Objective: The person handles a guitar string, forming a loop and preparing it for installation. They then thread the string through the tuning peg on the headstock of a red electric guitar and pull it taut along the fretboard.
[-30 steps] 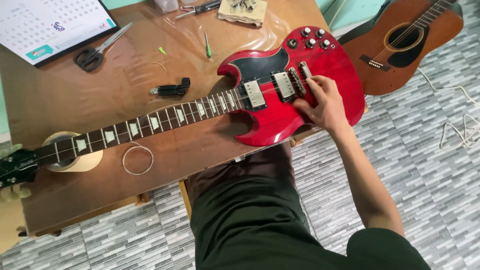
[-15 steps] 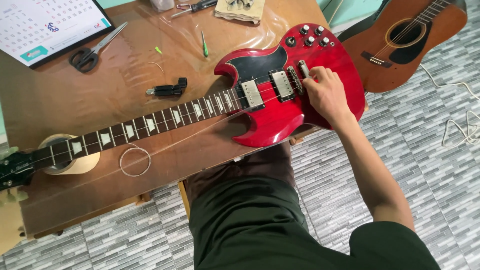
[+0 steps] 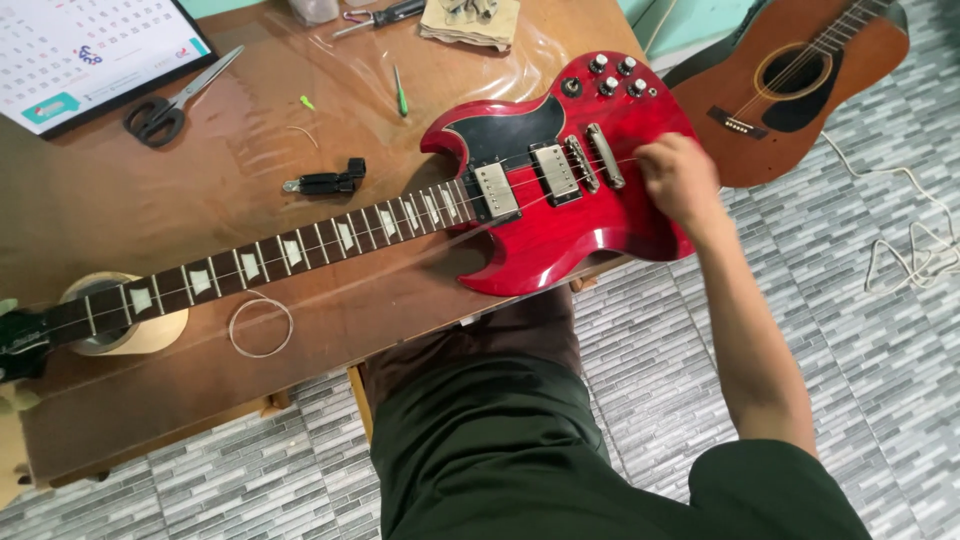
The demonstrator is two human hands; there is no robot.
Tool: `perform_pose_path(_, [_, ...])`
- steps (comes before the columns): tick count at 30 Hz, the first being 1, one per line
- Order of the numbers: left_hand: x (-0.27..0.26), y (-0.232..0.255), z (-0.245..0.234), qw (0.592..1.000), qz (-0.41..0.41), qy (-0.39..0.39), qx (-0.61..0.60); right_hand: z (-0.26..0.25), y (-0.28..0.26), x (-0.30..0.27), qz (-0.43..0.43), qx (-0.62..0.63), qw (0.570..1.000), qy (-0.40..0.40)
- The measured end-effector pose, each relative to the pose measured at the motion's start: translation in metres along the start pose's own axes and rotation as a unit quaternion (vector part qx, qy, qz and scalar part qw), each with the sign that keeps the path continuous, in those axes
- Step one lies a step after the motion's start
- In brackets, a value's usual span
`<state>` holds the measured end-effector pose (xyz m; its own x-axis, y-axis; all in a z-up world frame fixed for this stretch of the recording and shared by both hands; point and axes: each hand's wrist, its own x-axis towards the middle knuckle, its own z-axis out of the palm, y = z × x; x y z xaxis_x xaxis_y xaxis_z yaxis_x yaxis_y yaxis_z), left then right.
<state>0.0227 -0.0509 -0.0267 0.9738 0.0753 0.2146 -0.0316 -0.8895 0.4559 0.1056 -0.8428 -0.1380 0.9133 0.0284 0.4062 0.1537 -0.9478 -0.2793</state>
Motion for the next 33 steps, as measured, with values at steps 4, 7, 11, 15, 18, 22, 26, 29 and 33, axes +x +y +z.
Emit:
perform_pose_path(4, [0.000, 0.015, 0.024, 0.998, -0.032, -0.010, -0.049, -0.036, 0.016, -0.021, 0.071, -0.268, 0.960, -0.043])
perform_pose_path(7, [-0.008, 0.038, 0.051, 0.989, -0.025, 0.015, -0.144, -0.041, -0.022, -0.010, 0.067, -0.231, 0.967, -0.084])
perform_pose_path(11, [0.006, 0.079, 0.074, 0.948, 0.014, 0.059, -0.313, -0.013, -0.050, 0.010, -0.049, -0.052, 0.996, -0.057])
perform_pose_path(15, [0.018, 0.080, 0.085, 0.951, 0.012, 0.103, -0.292, -0.019, -0.032, 0.010, -0.152, -0.079, 0.985, 0.018])
perform_pose_path(18, [0.015, 0.076, 0.091, 0.982, 0.008, 0.159, -0.101, -0.029, -0.001, -0.020, -0.098, -0.135, 0.983, -0.082])
perform_pose_path(22, [0.011, 0.119, 0.128, 0.946, -0.090, 0.041, -0.309, -0.049, -0.004, -0.050, 0.067, -0.332, 0.928, -0.155])
perform_pose_path(26, [0.002, 0.147, 0.162, 0.892, -0.124, 0.007, -0.435, -0.036, -0.057, -0.008, -0.091, -0.109, 0.988, -0.059])
perform_pose_path(29, [0.000, 0.153, 0.178, 0.883, -0.050, 0.067, -0.463, 0.011, -0.026, 0.000, -0.105, -0.189, 0.976, -0.008])
perform_pose_path(33, [-0.001, 0.161, 0.191, 0.873, -0.058, 0.069, -0.479, 0.012, -0.009, -0.022, -0.034, -0.142, 0.989, -0.027])
